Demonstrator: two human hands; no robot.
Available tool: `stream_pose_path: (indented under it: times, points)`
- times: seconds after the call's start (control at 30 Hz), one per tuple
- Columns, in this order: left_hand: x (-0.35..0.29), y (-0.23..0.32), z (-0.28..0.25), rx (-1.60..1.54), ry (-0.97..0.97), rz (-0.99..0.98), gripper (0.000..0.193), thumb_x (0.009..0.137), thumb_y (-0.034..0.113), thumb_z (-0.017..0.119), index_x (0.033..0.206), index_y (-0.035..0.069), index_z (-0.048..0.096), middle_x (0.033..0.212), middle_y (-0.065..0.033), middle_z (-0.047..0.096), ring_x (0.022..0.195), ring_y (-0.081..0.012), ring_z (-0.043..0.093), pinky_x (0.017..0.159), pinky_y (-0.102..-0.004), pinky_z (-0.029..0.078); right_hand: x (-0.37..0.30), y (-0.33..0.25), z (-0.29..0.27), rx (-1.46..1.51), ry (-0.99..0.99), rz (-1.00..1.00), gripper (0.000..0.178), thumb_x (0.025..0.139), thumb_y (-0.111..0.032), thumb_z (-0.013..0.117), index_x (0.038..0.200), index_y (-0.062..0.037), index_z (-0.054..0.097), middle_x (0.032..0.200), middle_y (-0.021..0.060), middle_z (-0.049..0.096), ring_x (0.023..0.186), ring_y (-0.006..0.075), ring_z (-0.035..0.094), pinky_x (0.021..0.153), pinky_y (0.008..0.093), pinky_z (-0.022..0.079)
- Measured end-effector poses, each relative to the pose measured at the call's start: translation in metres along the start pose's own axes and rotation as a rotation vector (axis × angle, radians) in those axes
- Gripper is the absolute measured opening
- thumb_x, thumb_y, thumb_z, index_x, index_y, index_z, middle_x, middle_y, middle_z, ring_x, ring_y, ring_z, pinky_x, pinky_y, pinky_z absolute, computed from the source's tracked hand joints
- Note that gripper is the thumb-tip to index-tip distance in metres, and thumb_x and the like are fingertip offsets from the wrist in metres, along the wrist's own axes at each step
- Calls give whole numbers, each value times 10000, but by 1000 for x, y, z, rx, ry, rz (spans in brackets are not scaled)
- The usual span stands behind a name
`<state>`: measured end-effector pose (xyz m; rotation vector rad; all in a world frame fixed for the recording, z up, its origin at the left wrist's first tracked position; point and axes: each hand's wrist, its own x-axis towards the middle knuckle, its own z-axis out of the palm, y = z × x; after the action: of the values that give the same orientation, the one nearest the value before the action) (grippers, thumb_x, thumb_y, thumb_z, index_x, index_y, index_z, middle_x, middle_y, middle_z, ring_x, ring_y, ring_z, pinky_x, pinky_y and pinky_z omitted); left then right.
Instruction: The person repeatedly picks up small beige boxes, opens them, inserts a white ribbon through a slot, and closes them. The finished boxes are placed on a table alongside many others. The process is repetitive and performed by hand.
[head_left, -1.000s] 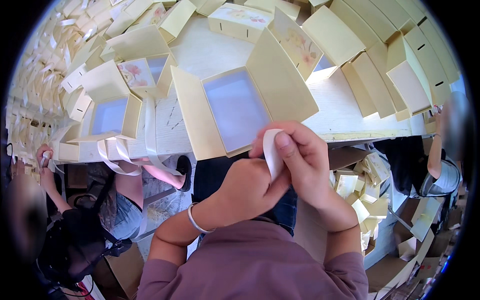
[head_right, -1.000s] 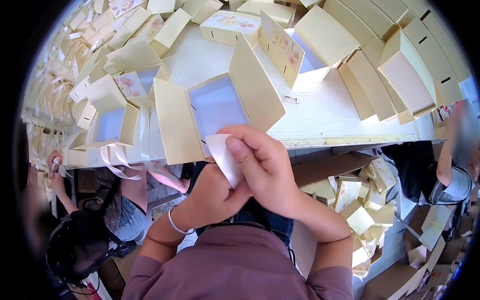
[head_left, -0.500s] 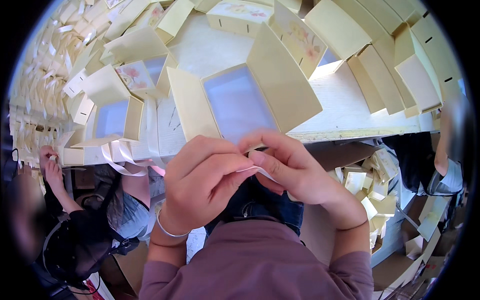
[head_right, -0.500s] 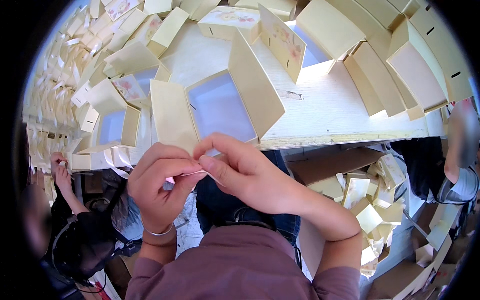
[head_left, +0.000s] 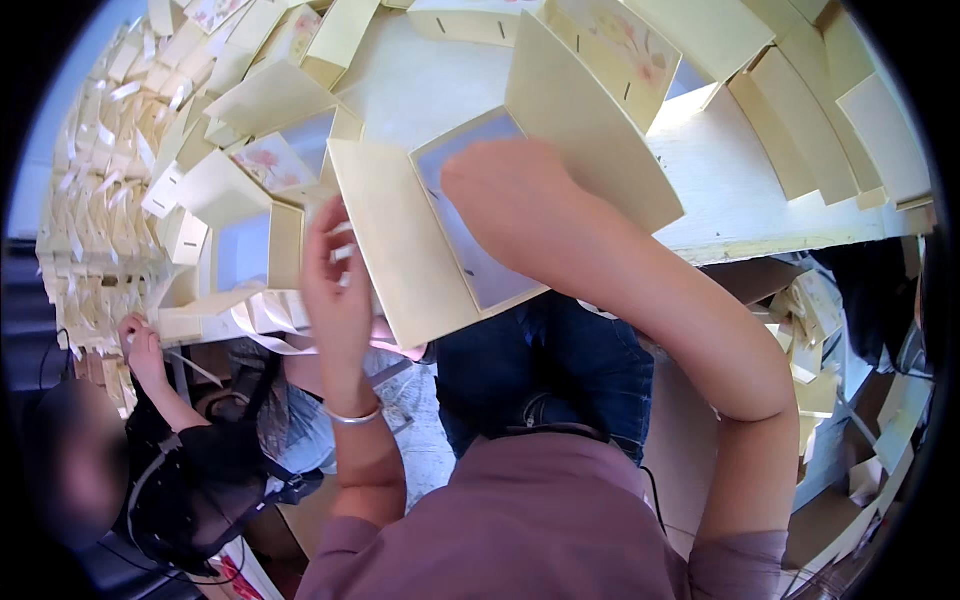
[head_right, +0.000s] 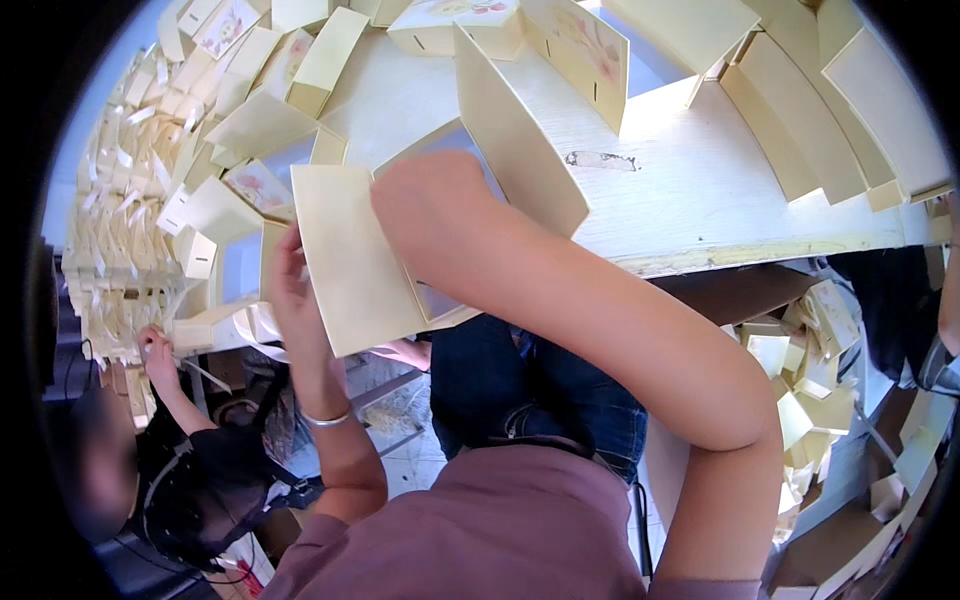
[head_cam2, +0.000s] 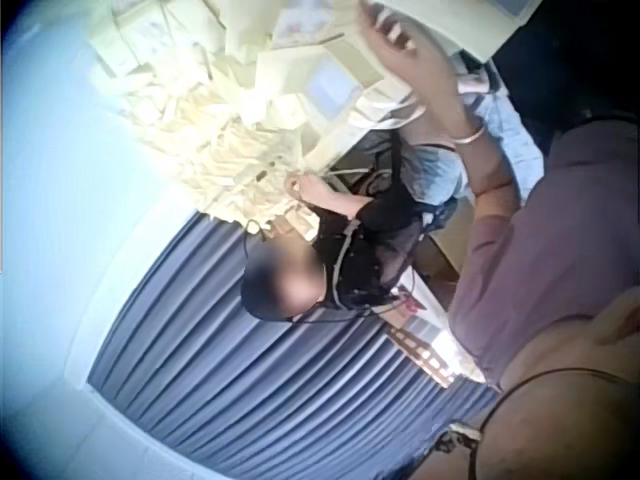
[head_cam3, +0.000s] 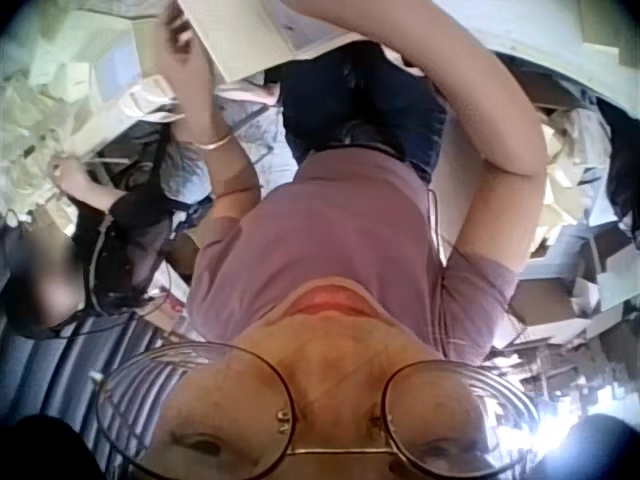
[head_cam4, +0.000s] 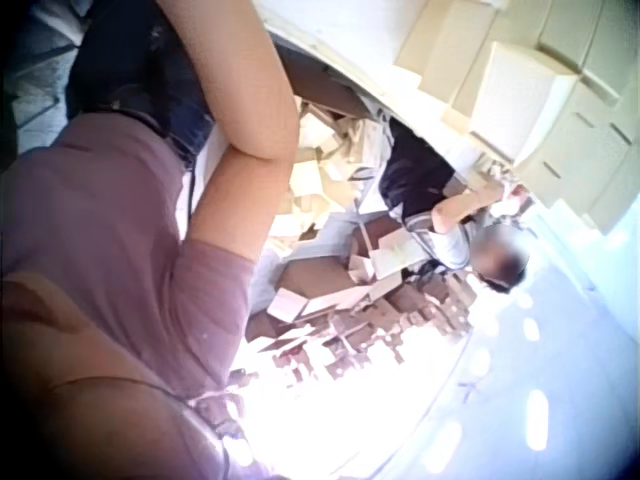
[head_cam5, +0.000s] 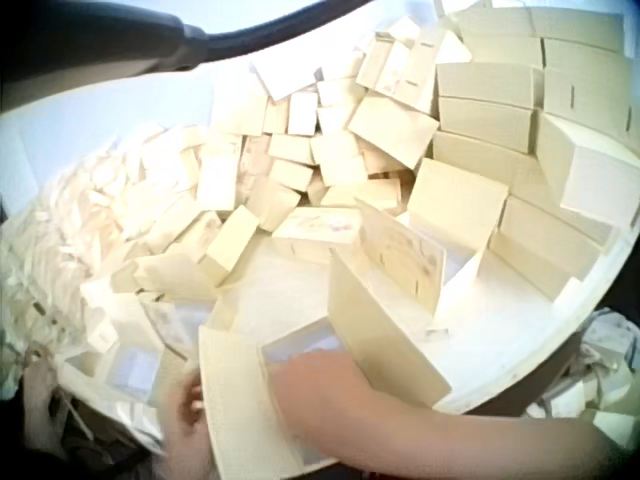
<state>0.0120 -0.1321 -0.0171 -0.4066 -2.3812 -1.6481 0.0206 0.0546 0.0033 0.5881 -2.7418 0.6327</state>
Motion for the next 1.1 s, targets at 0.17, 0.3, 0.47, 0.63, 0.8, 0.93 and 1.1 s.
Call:
stream_pose_path:
  times: [0.17, 0.3, 0.47, 0.63, 0.8, 0.93, 1.1]
  points:
    - [-1, -41, 9, 148, -237, 70, 244, 758, 80, 581, 967, -41, 542, 851, -106, 608, 773, -170, 579, 662, -290, 454, 2, 21, 37, 41, -99, 102, 83, 648, 21, 484, 648, 23, 567, 642, 207, 564, 653, 363, 573, 567, 434, 455]
    - [1, -47, 13, 118, -229, 14, 208, 761, 87, 580, 909, -55, 547, 809, -105, 612, 737, -160, 580, 633, -287, 455, 7, 23, 38, 118, -61, 181, 98, 656, 13, 470, 633, 24, 564, 645, 214, 560, 655, 367, 570, 581, 433, 456]
    - [7, -48, 16, 4, -263, -49, 187, 770, 85, 572, 901, -46, 550, 808, -91, 612, 721, -137, 573, 611, -263, 456, 10, 25, 30, 125, -150, 160, 105, 661, 7, 464, 614, 27, 556, 642, 221, 553, 652, 373, 563, 577, 440, 448]
    - [9, -42, 21, -52, -242, -56, 178, 769, 75, 568, 902, -42, 553, 797, -85, 613, 717, -133, 573, 614, -261, 461, 9, 27, 32, 141, -114, 119, 99, 660, 1, 469, 616, 33, 551, 641, 225, 548, 651, 382, 558, 568, 438, 443]
    - [11, -44, 20, -18, -267, -33, 184, 760, 69, 573, 907, -42, 558, 799, -93, 620, 722, -139, 588, 616, -263, 464, 19, 26, 38, 184, -110, 150, 100, 669, -11, 471, 631, 31, 554, 654, 217, 555, 663, 378, 559, 575, 436, 438]
    - [14, -39, 23, 41, -249, 8, 183, 754, 69, 579, 905, -35, 570, 797, -100, 627, 715, -164, 607, 607, -268, 467, 23, 23, 39, 319, -121, 202, 119, 673, -14, 466, 680, 19, 580, 676, 206, 568, 684, 372, 562, 580, 429, 439]
    - [18, -45, 26, 115, -271, 12, 170, 732, 62, 587, 874, -31, 581, 757, -119, 626, 686, -187, 616, 584, -275, 464, 23, 21, 37, 328, -142, 209, 144, 667, -9, 462, 715, 13, 596, 709, 206, 575, 720, 369, 561, 597, 422, 441]
